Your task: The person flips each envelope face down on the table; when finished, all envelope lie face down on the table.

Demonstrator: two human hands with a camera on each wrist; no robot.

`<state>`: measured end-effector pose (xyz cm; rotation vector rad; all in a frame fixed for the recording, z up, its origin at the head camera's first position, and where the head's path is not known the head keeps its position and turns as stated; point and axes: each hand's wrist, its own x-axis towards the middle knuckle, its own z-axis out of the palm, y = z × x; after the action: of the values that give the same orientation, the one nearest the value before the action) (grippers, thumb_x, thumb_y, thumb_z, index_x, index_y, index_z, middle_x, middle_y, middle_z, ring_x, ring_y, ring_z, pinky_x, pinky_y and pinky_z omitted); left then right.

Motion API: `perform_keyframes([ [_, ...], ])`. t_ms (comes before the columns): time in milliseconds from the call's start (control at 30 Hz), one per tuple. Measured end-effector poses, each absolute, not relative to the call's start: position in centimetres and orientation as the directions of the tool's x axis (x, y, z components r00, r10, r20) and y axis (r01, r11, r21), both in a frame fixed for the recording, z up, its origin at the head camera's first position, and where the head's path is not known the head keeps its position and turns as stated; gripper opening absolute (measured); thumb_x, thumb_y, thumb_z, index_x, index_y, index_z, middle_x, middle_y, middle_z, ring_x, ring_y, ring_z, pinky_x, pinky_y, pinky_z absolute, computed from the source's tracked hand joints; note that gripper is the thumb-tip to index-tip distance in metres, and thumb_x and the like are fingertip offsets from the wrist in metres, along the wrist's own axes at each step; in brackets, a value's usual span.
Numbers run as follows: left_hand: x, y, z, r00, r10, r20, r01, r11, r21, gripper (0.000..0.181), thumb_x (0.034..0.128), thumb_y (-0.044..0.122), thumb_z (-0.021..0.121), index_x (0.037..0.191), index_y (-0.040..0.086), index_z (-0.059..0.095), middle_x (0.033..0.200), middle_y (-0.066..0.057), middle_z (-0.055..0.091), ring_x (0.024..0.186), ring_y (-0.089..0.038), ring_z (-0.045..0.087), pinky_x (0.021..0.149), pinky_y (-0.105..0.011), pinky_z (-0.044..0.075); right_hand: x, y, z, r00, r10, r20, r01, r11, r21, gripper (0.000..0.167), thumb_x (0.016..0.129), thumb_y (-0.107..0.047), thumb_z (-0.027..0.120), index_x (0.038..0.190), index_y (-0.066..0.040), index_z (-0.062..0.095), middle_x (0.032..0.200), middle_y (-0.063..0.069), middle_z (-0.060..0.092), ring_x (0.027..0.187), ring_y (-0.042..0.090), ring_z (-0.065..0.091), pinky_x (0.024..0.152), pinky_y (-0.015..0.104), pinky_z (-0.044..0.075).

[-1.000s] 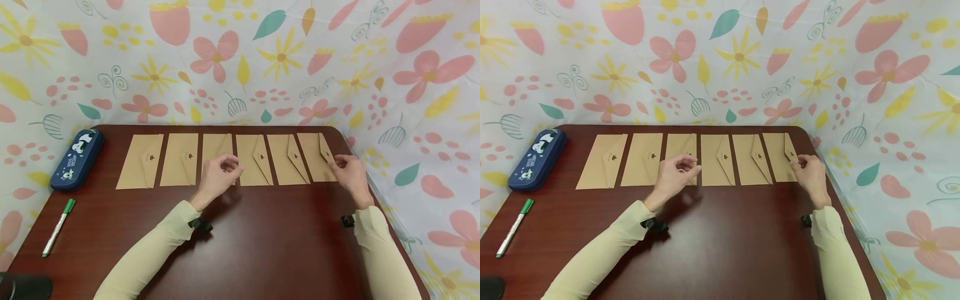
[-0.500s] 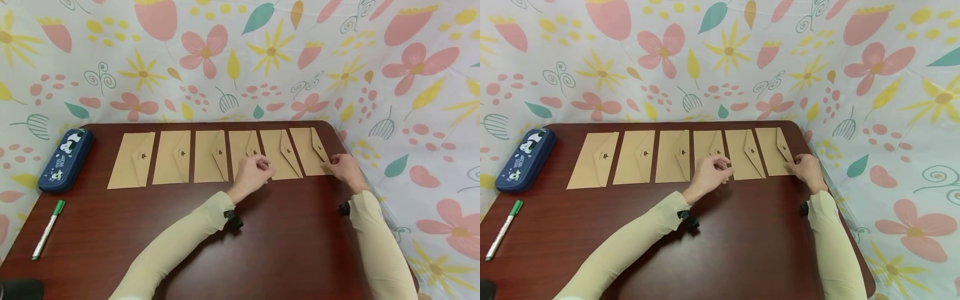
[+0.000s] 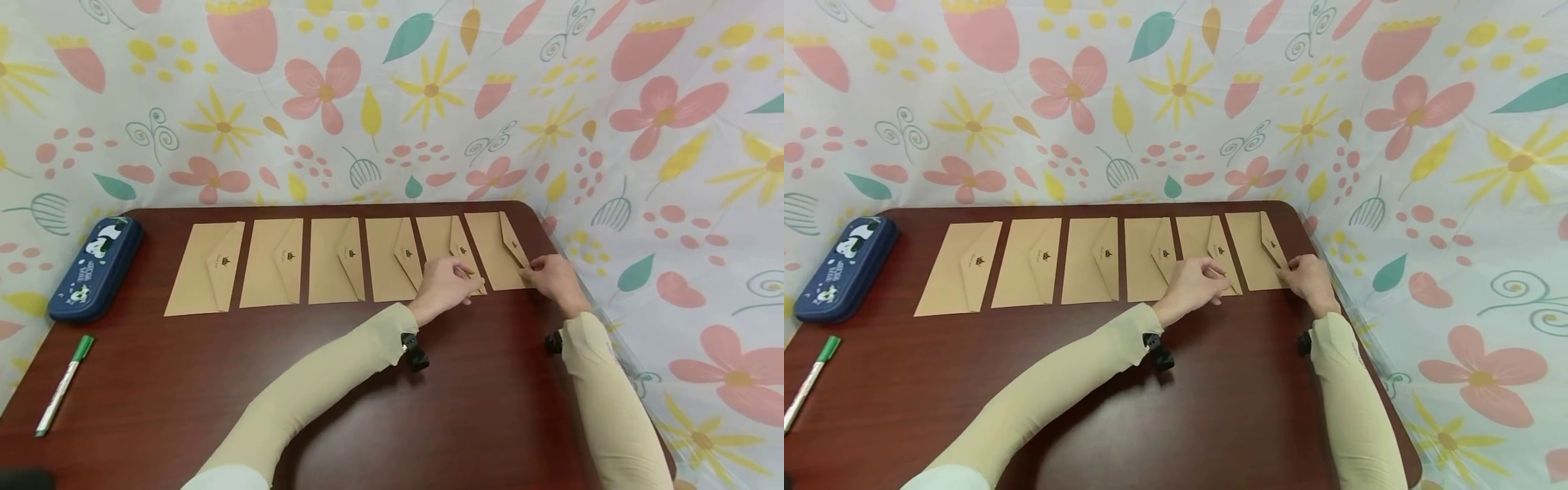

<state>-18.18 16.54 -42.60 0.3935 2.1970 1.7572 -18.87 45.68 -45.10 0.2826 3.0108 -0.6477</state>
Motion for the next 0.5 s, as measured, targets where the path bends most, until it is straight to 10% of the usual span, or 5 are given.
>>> perform_keyframes([
  [300, -19.4, 20.1, -42.1, -0.895, 0.442, -0.065, 0.059, 0.261, 0.964, 0.024, 0.0979, 0.012, 0.081, 0.116, -0.003, 0.078, 0.093, -0.022, 0.083, 0.059, -0.019, 0.077, 0.057, -0.017, 0.056, -18.8, 46.0, -44.6, -0.976, 0.191, -0.109, 0.219, 0.890, -0.399, 0.045, 0.108, -0.025, 0.059, 0.127, 0.014, 0.072, 0.133, 0.038, 0.070, 0.125, 0.057, 0.064, 0.106, 0.066, 0.054],
  [500, -20.5, 21.5, -42.0, -0.884, 0.448, -0.136, -0.022, 0.250, 0.968, 0.018, 0.0966, 0.007, 0.077, 0.111, -0.004, 0.077, 0.090, -0.028, 0.081, 0.081, -0.043, 0.082, 0.070, -0.039, 0.069, -18.6, 46.3, -44.9, -0.980, 0.191, -0.053, 0.196, 0.895, -0.402, 0.036, 0.106, -0.015, 0.056, 0.114, 0.013, 0.076, 0.109, 0.034, 0.076, 0.095, 0.045, 0.069, 0.083, 0.049, 0.057],
])
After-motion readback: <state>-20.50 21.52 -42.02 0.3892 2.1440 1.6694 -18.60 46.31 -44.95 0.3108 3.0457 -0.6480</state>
